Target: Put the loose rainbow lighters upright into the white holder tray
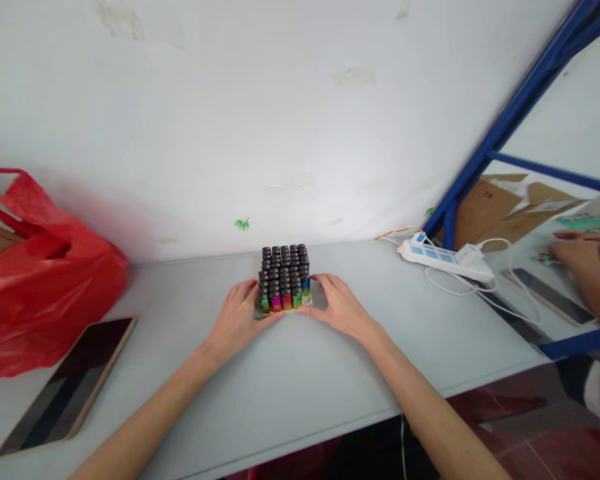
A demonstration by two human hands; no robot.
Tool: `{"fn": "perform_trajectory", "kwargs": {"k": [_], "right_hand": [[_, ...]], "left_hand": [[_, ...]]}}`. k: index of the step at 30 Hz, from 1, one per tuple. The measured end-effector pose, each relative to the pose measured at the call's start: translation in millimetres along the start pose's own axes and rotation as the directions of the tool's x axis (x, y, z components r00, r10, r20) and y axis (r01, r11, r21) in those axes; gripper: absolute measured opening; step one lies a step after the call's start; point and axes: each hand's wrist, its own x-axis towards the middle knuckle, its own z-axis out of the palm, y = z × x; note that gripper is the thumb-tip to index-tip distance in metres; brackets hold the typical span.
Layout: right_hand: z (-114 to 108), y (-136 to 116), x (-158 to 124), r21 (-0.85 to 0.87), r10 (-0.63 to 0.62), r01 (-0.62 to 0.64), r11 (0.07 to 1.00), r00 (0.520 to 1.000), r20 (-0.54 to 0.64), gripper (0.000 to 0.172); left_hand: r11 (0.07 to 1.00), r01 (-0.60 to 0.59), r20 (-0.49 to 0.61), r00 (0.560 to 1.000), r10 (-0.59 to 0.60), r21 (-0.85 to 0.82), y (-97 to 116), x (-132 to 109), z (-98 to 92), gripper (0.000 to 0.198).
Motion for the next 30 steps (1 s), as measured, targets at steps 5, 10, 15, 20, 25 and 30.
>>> {"fn": "perform_trajectory", "kwargs": {"k": [5, 10, 15, 20, 25, 30], "right_hand": [[16, 14, 6, 0.035, -0.089, 0.088, 0.996, 0.996, 0.029, 0.084], [22, 17, 7, 0.051, -0.05, 0.046, 0.998, 0.995, 0.082, 0.081], [23, 16, 7, 0.076, -0.049, 0.039, 0.996, 0.991, 0.125, 0.085], [25, 15, 7, 0.084, -0.056, 0.047, 0.995, 0.992, 0.117, 0.083], [22, 19, 6, 0.202, -0.01, -0.006, 0.979, 0.997, 0.076, 0.095], [19, 28, 30, 0.502, 0.245, -0.175, 0.847, 0.967, -0.075, 0.078]], "left_hand": [[0.999, -0.037, 0.053, 0.998, 0.037, -0.014, -10, 3, 6.7, 0.079], [0.998, -0.057, 0.071, 0.996, 0.056, 0.01, -15, 5, 13.8, 0.075], [0.999, -0.021, 0.101, 0.995, 0.018, 0.027, -21, 6, 22.7, 0.079], [0.999, -0.006, 0.138, 0.99, -0.001, 0.05, -15, 9, 23.4, 0.082], [0.998, 0.016, 0.15, 0.989, -0.006, -0.067, -3, 8, 8.7, 0.09], [0.609, 0.274, 0.096, 0.946, -0.309, -0.744, -5, 21, -0.3, 0.091]]}}
